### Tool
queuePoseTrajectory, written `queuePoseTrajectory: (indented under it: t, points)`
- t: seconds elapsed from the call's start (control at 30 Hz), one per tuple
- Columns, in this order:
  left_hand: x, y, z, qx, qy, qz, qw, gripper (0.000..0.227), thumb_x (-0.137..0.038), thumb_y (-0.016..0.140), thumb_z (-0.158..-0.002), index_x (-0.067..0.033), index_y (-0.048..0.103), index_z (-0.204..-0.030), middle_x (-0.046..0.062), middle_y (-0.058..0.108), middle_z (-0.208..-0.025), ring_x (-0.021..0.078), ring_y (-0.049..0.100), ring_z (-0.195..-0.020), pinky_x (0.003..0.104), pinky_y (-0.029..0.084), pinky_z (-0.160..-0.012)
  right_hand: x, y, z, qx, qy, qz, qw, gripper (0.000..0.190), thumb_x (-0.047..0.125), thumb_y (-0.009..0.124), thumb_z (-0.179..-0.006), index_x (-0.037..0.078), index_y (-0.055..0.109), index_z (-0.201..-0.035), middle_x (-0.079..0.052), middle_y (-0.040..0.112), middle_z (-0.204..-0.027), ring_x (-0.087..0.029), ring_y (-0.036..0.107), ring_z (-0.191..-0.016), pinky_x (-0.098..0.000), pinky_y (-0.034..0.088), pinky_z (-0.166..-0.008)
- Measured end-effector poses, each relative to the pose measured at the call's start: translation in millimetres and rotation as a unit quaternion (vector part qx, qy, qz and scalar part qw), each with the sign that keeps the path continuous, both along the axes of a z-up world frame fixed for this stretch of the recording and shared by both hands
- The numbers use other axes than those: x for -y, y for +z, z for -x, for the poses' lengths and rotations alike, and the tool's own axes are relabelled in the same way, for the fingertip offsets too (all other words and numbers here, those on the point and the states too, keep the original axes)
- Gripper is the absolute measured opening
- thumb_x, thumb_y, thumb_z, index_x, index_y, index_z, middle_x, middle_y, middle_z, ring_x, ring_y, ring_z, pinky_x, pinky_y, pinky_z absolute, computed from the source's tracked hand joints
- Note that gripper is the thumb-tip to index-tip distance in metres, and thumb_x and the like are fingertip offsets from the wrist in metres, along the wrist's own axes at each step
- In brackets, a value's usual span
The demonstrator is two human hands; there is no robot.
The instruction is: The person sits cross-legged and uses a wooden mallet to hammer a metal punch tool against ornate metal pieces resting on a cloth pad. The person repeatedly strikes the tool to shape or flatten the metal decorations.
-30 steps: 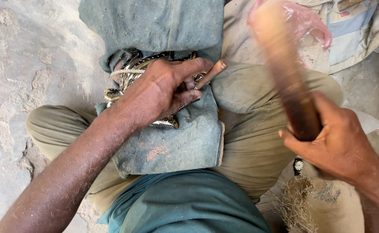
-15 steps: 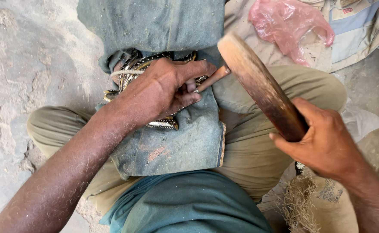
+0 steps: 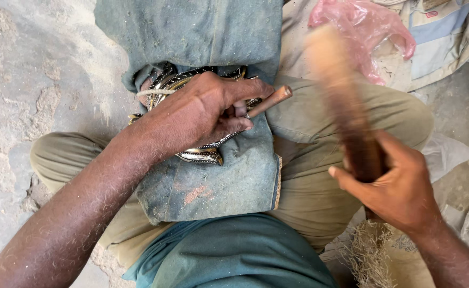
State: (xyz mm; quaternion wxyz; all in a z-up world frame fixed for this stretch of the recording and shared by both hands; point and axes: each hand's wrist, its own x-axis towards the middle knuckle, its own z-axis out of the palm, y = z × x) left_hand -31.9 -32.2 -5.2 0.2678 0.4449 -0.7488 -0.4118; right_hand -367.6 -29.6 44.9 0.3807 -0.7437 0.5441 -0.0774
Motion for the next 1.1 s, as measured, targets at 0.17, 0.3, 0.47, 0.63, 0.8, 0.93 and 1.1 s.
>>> queuePoseTrajectory:
  t: [0.17, 0.3, 0.47, 0.63, 0.8, 0.93, 1.1]
  points:
    - [3, -2, -2, -0.013, -0.013, 0.023, 1.000, 0.065, -0.012, 0.082, -0.080, -0.0095, 0.058, -0.140, 0.013, 0.078, -0.095, 0.0201, 0.077, -0.076, 0.039, 0.060, -0.067, -10, -2, 8, -0.003, -0.031, -0.037, 0.999, 0.039, 0.008, 0.084, -0.076, 0.001, 0.063, -0.107, -0.004, 0.071, -0.085, -0.012, 0.072, -0.071, -0.0288, 0.060, -0.060]
    - [1, -2, -4, 0.012, -0.012, 0.010, 1.000, 0.062, -0.012, 0.082, -0.082, -0.0128, 0.059, -0.140, 0.011, 0.078, -0.091, 0.0207, 0.077, -0.075, 0.041, 0.058, -0.067, -13, -3, 5, 0.006, -0.128, -0.074, 0.989, 0.031, 0.006, 0.082, -0.077, -0.002, 0.061, -0.099, -0.007, 0.069, -0.077, -0.014, 0.072, -0.065, -0.0296, 0.058, -0.051]
    - [6, 0, -2, -0.007, -0.019, 0.045, 0.999, 0.060, -0.010, 0.082, -0.081, -0.0142, 0.061, -0.137, 0.009, 0.078, -0.097, 0.0202, 0.078, -0.079, 0.039, 0.061, -0.070, -16, -3, 4, 0.039, -0.085, -0.060, 0.994, 0.036, 0.008, 0.083, -0.076, -0.001, 0.061, -0.103, -0.004, 0.068, -0.079, -0.012, 0.069, -0.068, -0.0281, 0.060, -0.059]
    - [10, 1, -3, 0.010, -0.032, 0.017, 0.999, 0.053, -0.011, 0.081, -0.083, -0.0133, 0.062, -0.133, 0.008, 0.077, -0.086, 0.0219, 0.077, -0.078, 0.041, 0.060, -0.068, -17, -5, 5, -0.083, -0.040, -0.044, 0.995, 0.037, 0.010, 0.089, -0.076, -0.001, 0.065, -0.101, -0.007, 0.066, -0.078, -0.016, 0.067, -0.065, -0.0317, 0.055, -0.059]
    - [9, 0, -5, 0.008, -0.037, 0.019, 0.999, 0.054, -0.011, 0.080, -0.083, -0.0129, 0.062, -0.134, 0.009, 0.077, -0.087, 0.0239, 0.077, -0.078, 0.042, 0.059, -0.068, -17, -6, 5, -0.134, 0.008, -0.049, 0.990, 0.042, 0.012, 0.094, -0.073, 0.000, 0.068, -0.104, -0.008, 0.063, -0.075, -0.018, 0.062, -0.062, -0.0338, 0.053, -0.056]
    - [7, -2, -4, 0.019, -0.034, 0.027, 0.999, 0.055, -0.015, 0.081, -0.083, -0.0134, 0.062, -0.135, 0.009, 0.077, -0.087, 0.0235, 0.076, -0.076, 0.043, 0.059, -0.070, -17, -7, 6, 0.006, -0.091, -0.068, 0.994, 0.034, 0.006, 0.083, -0.079, -0.001, 0.062, -0.103, -0.007, 0.068, -0.082, -0.016, 0.072, -0.069, -0.0307, 0.059, -0.058]
    - [-5, 6, 0, 0.034, 0.014, -0.019, 0.999, 0.041, -0.015, 0.073, -0.091, -0.0136, 0.060, -0.130, 0.010, 0.074, -0.088, 0.0216, 0.075, -0.071, 0.039, 0.059, -0.066, -22, 2, 7, 0.080, -0.096, -0.042, 0.991, 0.030, 0.001, 0.079, -0.077, -0.002, 0.062, -0.102, -0.010, 0.069, -0.085, -0.017, 0.072, -0.069, -0.0334, 0.060, -0.062]
